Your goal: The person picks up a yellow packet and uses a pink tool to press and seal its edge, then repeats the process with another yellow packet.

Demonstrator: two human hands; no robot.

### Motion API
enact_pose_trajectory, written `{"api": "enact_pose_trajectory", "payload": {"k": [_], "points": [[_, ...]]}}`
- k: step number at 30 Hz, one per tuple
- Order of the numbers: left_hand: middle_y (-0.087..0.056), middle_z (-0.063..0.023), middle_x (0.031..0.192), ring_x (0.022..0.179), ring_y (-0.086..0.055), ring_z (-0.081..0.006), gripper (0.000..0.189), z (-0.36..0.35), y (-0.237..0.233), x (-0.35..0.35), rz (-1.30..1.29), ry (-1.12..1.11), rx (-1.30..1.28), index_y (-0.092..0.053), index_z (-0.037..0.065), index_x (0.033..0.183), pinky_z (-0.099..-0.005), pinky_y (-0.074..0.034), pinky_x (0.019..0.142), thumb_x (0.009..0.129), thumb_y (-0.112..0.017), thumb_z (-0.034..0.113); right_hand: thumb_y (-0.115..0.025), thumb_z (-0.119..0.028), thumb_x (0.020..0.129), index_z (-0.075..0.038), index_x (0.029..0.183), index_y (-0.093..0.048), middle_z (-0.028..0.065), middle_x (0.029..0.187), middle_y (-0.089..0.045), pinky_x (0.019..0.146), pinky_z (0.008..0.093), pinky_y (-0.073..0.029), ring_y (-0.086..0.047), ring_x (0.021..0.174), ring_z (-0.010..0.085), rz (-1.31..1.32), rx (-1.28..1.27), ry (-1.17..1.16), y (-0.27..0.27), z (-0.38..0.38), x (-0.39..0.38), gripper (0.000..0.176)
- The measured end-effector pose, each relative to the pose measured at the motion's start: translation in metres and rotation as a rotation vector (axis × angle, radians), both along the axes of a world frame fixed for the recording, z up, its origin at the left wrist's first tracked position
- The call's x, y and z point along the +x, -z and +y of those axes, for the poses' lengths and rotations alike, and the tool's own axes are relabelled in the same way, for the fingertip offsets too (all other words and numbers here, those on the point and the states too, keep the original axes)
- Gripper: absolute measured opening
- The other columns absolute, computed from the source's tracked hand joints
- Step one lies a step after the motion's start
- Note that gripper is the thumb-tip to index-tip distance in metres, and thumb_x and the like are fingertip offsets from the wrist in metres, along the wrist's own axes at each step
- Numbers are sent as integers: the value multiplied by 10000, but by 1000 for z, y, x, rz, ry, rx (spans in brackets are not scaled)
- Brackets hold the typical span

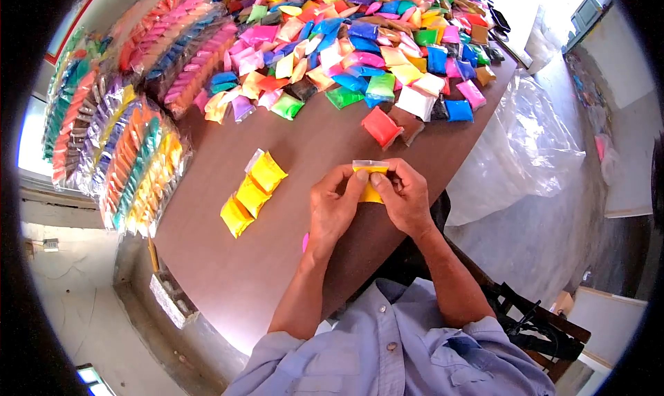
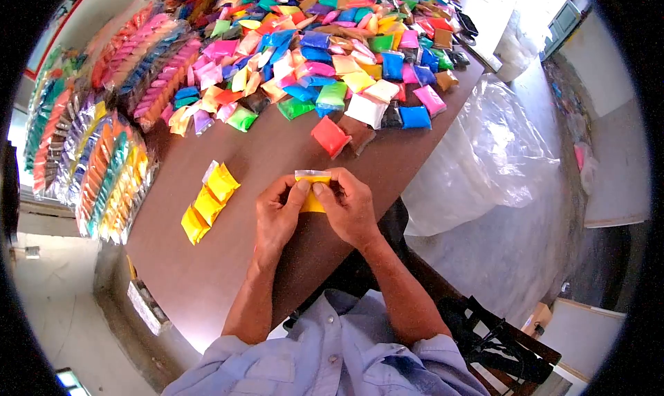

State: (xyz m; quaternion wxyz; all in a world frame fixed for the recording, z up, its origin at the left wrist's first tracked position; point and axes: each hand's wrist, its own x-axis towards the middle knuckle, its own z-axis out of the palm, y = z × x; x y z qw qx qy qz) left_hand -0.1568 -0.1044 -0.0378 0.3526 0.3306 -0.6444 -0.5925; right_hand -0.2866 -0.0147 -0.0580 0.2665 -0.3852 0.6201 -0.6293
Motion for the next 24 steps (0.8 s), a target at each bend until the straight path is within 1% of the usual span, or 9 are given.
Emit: {"api": "enact_pose_trajectory", "payload": {"k": [2, 5, 8, 10, 14, 16, 20, 23, 24], "points": [[-689, 16, 850, 801, -589, -48, 187, -2, 2, 2, -35, 1, 0, -745, -10, 1019, -241, -504, 725, 1040, -701, 171, -670, -130, 1024, 4, 1131, -648, 27, 882, -668, 695, 265, -530, -610, 780, 69, 41, 10, -19, -7, 1, 1, 174], [-681, 22, 839, 790, -585, -46, 182, -3, 6, 5, 8, 26, 15, -741, -6, 1008, -240, -498, 709, 1037, -704, 170, -671, -134, 1021, 5, 1126, -649, 30, 878, -661, 692, 266, -529, -605, 774, 70, -19, 40, -49, -12, 1, 3, 175], [-672, 30, 834, 783, -578, -43, 190, -3, 7, 6, 48, 18, 15, -736, -9, 998, -238, -493, 695, 1037, -705, 175, -673, -142, 1020, 6, 1123, -650, 25, 866, -651, 686, 264, -526, -597, 770, 65, -39, 63, -15, -14, -2, 5, 181], [-639, 58, 846, 768, -545, -34, 182, -2, 3, 3, 11, 7, -5, -731, 2, 981, -215, -448, 666, 1052, -685, 164, -669, -136, 1025, 7, 1110, -651, 21, 855, -646, 683, 255, -520, -593, 771, 59, -43, 81, -13, -14, -1, 3, 168], [-640, 54, 846, 767, -543, -36, 187, 3, -4, -2, 22, -8, -34, -737, 4, 993, -211, -445, 666, 1055, -683, 172, -662, -126, 1029, 1, 1098, -654, 12, 843, -638, 682, 249, -515, -588, 770, 54, -86, 40, 17, -11, 1, 4, 144], [-644, 58, 847, 762, -542, -35, 198, 2, -3, -1, 4, 4, 30, -742, 4, 1011, -209, -445, 661, 1061, -678, 185, -657, -111, 1031, -10, 1089, -658, 12, 842, -646, 683, 250, -515, -590, 765, 53, -64, 11, -18, -4, 1, 2, 117], [-644, 64, 840, 753, -541, -33, 208, -2, 7, 2, 64, 9, 22, -744, 6, 1006, -208, -443, 652, 1065, -675, 193, -662, -129, 1026, -11, 1087, -657, 21, 837, -654, 675, 258, -514, -592, 749, 64, 40, 3, -18, -6, 0, 3, 132], [-637, 71, 824, 741, -537, -33, 218, -1, 9, 2, 37, -50, -23, -744, 9, 987, -209, -442, 645, 1066, -675, 199, -668, -152, 1020, -4, 1079, -660, 35, 836, -663, 670, 268, -514, -598, 737, 81, 4, 52, -12, -18, 0, 5, 159], [-639, 70, 824, 740, -538, -33, 215, -1, 9, 2, 58, -57, -1, -744, 10, 985, -210, -444, 647, 1065, -676, 197, -669, -162, 1019, -2, 1078, -664, 38, 834, -663, 669, 274, -515, -599, 735, 85, 42, 103, -29, -18, 0, 4, 171]]}}
